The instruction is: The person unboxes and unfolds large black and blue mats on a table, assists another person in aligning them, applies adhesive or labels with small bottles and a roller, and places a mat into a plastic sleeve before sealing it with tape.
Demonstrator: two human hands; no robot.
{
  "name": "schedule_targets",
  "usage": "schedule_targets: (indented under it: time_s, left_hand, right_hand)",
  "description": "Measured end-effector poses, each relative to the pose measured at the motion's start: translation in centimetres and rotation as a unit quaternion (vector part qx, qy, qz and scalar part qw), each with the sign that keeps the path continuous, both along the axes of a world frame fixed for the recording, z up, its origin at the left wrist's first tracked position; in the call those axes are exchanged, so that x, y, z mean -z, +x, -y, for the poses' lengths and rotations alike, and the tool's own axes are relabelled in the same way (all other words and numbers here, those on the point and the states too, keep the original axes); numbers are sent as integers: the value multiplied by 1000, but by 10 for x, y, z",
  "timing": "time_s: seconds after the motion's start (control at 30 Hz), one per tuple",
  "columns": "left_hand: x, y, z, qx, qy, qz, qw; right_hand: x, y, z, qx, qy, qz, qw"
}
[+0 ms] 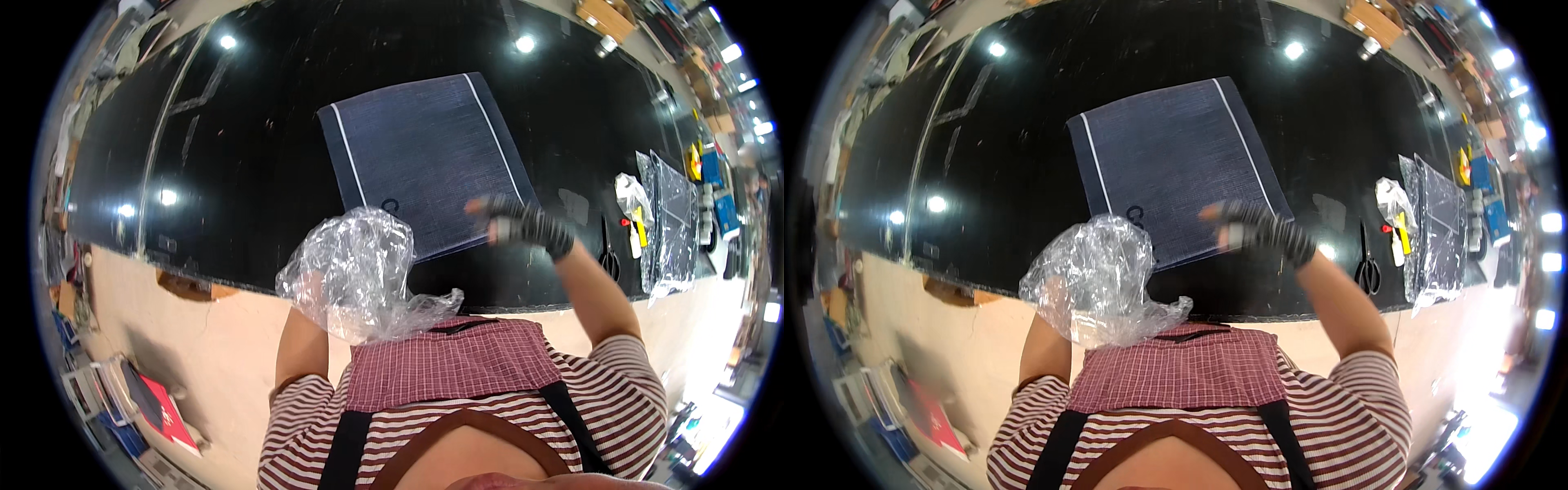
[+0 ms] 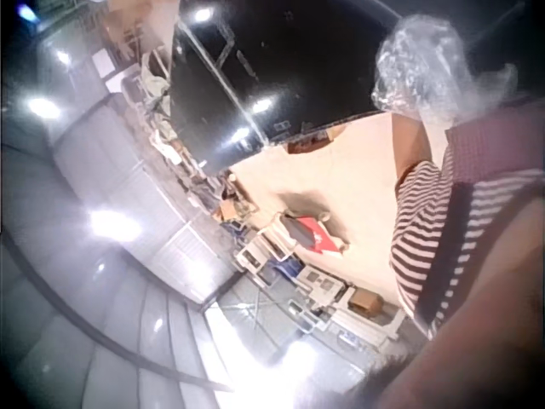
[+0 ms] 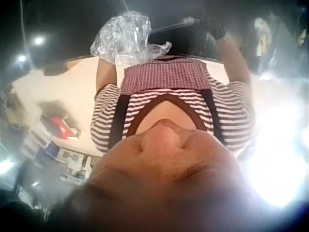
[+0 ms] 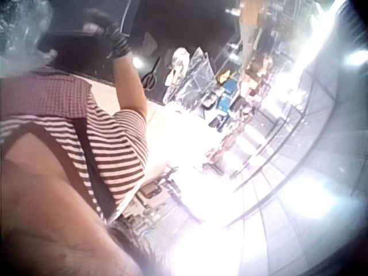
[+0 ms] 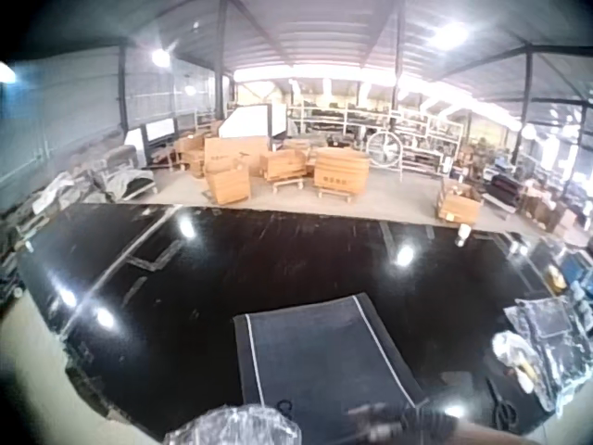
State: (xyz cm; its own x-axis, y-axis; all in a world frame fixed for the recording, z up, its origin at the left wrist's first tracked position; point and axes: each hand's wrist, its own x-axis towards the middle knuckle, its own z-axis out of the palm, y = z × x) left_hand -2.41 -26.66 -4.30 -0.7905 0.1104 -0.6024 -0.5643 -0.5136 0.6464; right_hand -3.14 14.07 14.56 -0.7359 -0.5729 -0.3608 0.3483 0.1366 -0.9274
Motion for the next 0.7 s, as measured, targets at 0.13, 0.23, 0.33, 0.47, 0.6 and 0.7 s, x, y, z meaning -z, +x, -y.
schedule_targets:
  time_s: [0.13,0.23,0.33,0.47,0.6,0.7]
  left_hand:
    - [-8,4,-9,7,-24,6,1000]
    - [-10,3,8,6,-63,9,998]
    - [-5,3,55,39,-150,31,987]
    - [-25,12,105,221,-276,109,929]
    - [-89,4,144,58,-405,-75,909]
    - [-183,-27,105,-39,-551,-395,734]
  right_hand:
    - [-8,67,78,-141,-149,-114,972]
    - [-12,49,79,-123,-66,-49,989]
    - [-35,-23,74,142,-155,-24,977]
    - [14,-136,40,313,94,-104,939]
    - [89,-205,38,150,383,-324,852]
    - [105,-219,44,167,346,-270,883]
